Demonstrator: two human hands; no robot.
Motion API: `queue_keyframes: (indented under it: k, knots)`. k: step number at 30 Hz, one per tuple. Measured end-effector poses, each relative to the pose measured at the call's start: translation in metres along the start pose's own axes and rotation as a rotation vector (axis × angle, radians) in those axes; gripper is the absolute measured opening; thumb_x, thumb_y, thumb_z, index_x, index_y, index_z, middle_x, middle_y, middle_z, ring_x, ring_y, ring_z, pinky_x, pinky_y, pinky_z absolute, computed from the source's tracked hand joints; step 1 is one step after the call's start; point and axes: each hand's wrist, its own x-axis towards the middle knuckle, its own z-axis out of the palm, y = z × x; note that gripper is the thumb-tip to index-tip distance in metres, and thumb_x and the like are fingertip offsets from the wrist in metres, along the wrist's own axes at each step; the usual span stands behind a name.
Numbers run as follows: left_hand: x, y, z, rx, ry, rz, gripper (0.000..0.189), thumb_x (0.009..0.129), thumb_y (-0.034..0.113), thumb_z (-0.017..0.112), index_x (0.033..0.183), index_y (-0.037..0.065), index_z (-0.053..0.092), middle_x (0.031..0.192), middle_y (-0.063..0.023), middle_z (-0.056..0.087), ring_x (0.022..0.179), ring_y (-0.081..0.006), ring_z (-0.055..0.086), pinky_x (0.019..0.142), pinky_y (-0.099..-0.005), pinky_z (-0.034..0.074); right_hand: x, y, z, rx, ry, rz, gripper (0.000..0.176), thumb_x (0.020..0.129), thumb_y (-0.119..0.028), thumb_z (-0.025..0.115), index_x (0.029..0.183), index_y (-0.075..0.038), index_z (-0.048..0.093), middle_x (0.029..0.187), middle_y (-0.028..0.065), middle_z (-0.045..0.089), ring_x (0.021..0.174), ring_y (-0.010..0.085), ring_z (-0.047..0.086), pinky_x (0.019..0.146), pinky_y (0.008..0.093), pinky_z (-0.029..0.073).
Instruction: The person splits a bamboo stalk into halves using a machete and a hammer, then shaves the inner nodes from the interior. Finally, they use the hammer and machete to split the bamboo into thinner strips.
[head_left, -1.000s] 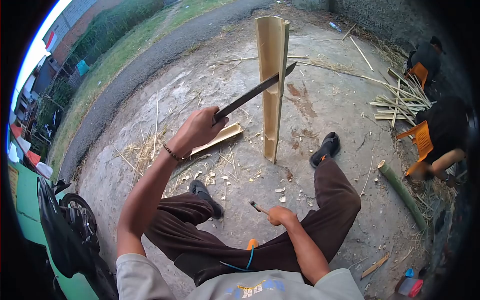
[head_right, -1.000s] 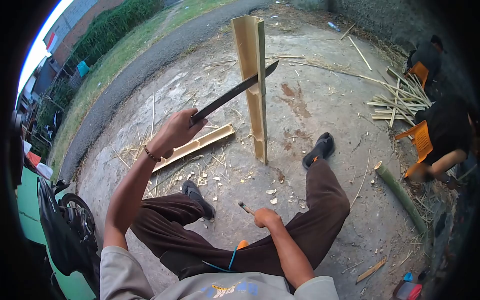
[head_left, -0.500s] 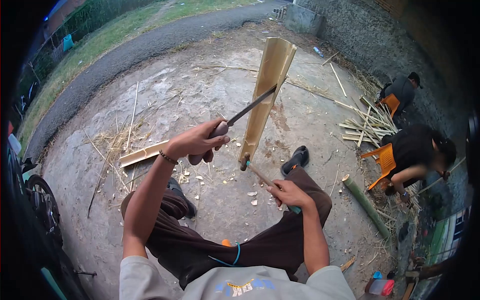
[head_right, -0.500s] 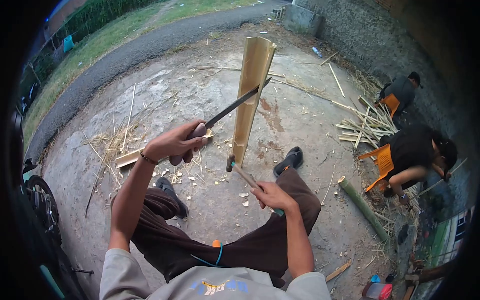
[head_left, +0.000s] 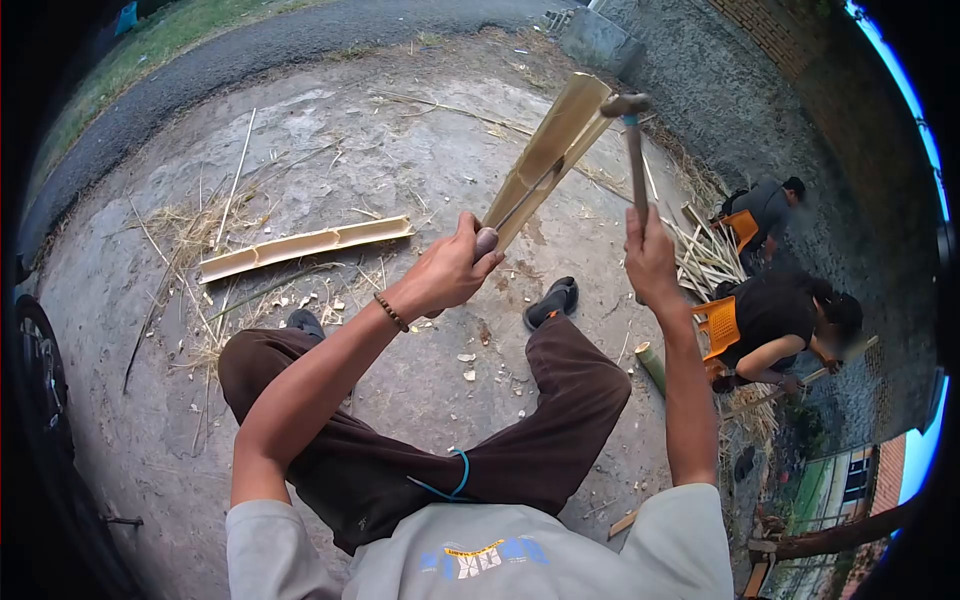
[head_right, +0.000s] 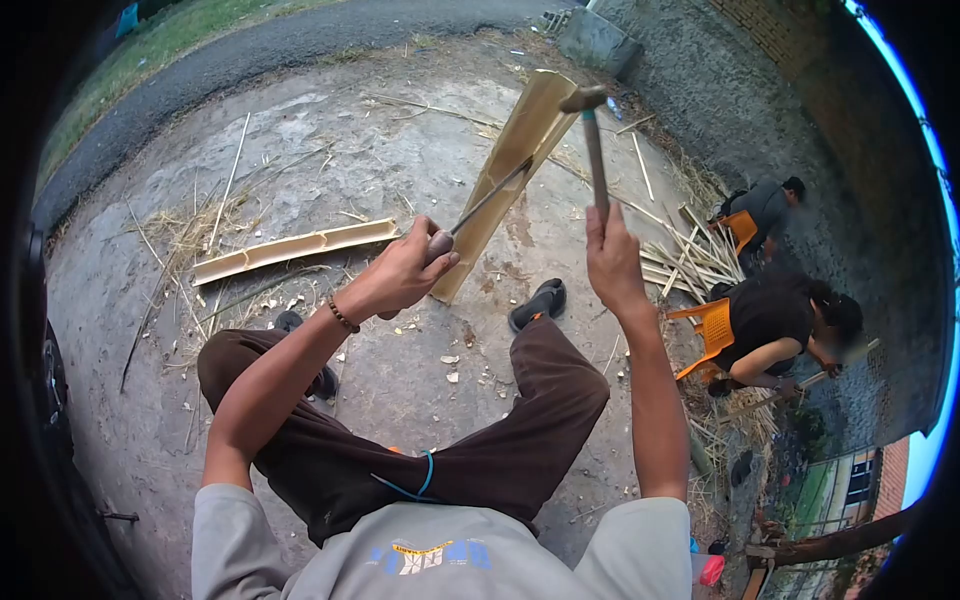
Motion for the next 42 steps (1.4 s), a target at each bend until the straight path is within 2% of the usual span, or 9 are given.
queue_keyframes:
  k: [4,14,17,19,23,30,34,37,42]
  knots:
    - [0.005,-0.018,0.012,0.016,0.022,0.064,0.042,0.100,0.034,0.054,0.118,0.000,0.037,0.098,-0.0310,0.063,0.097,-0.0430,0.065,0.083,-0.0471,0.049,0.000,-0.035,-0.003,0.466,-0.458,0.553,0.034,0.102,-0.040,0.053,0.105,-0.007,0.051,0.066,-0.0014,0.049,0.047,0.0071,0.046,0.041,0.0252,0.037]
    - [0.000,-0.015,0.001,-0.008,0.004,0.003,0.039,0.100,0.031,0.054,0.116,0.001,0.035,0.091,-0.0316,0.064,0.090,-0.0471,0.064,0.077,-0.0505,0.048,0.037,-0.101,-0.062,0.606,0.250,-0.064,0.031,0.107,-0.037,0.042,0.103,-0.006,0.049,0.065,-0.0068,0.037,0.049,-0.0005,0.035,0.040,0.0178,0.030]
    - [-0.005,-0.011,0.003,0.007,0.000,0.036,0.038,0.100,0.030,0.054,0.115,0.001,0.035,0.091,-0.0315,0.064,0.091,-0.0472,0.064,0.078,-0.0512,0.047,0.012,-0.066,0.002,-0.081,-0.119,0.134,0.035,0.106,-0.033,0.042,0.101,0.002,0.045,0.067,0.0275,0.058,0.067,0.0509,0.059,0.057,0.0538,0.043]
    - [-0.007,-0.010,0.006,0.037,-0.003,0.024,0.037,0.099,0.029,0.054,0.114,0.001,0.035,0.090,-0.0315,0.063,0.093,-0.0476,0.064,0.078,-0.0513,0.047,-0.020,-0.010,0.057,-0.044,-0.280,0.188,0.032,0.104,-0.031,0.041,0.102,0.001,0.046,0.077,0.0358,0.057,0.079,0.0600,0.053,0.069,0.0601,0.041]
    - [-0.012,-0.022,0.017,0.025,-0.010,0.111,0.034,0.099,0.025,0.055,0.112,0.001,0.034,0.087,-0.0317,0.062,0.090,-0.0492,0.063,0.077,-0.0519,0.047,-0.014,-0.050,0.007,0.611,-0.390,0.546,0.034,0.104,-0.040,0.047,0.099,-0.007,0.048,0.064,-0.0033,0.042,0.045,0.0024,0.039,0.038,0.0207,0.033]
    - [-0.008,-0.020,0.004,0.023,0.039,0.069,0.035,0.100,0.027,0.053,0.113,0.002,0.033,0.081,-0.0299,0.062,0.083,-0.0500,0.062,0.074,-0.0527,0.046,0.027,-0.089,-0.067,0.463,0.185,0.048,0.032,0.107,-0.037,0.042,0.103,-0.006,0.049,0.062,-0.0043,0.042,0.048,0.0018,0.041,0.040,0.0217,0.033]
    - [-0.010,-0.018,0.009,0.026,0.013,0.062,0.035,0.099,0.027,0.053,0.113,0.002,0.033,0.083,-0.0297,0.063,0.085,-0.0497,0.062,0.074,-0.0525,0.046,-0.006,-0.018,0.023,-0.289,-0.305,0.019,0.036,0.106,-0.033,0.040,0.103,0.002,0.047,0.073,0.0340,0.058,0.076,0.0558,0.058,0.060,0.0582,0.044]
    - [-0.002,-0.028,0.020,0.032,0.046,0.153,0.035,0.098,0.026,0.054,0.112,0.001,0.033,0.083,-0.0297,0.062,0.086,-0.0498,0.062,0.074,-0.0522,0.046,-0.012,-0.043,0.004,0.467,-0.449,0.581,0.035,0.105,-0.039,0.044,0.098,-0.005,0.046,0.060,0.0046,0.050,0.042,0.0170,0.051,0.038,0.0336,0.039]
    - [-0.009,-0.022,0.010,0.027,0.037,0.068,0.035,0.098,0.024,0.055,0.111,0.000,0.034,0.083,-0.0301,0.062,0.086,-0.0500,0.061,0.074,-0.0524,0.045,0.013,-0.092,-0.076,0.521,-0.053,0.310,0.034,0.106,-0.040,0.043,0.097,-0.007,0.046,0.061,-0.0053,0.037,0.041,0.0023,0.034,0.035,0.0209,0.028]
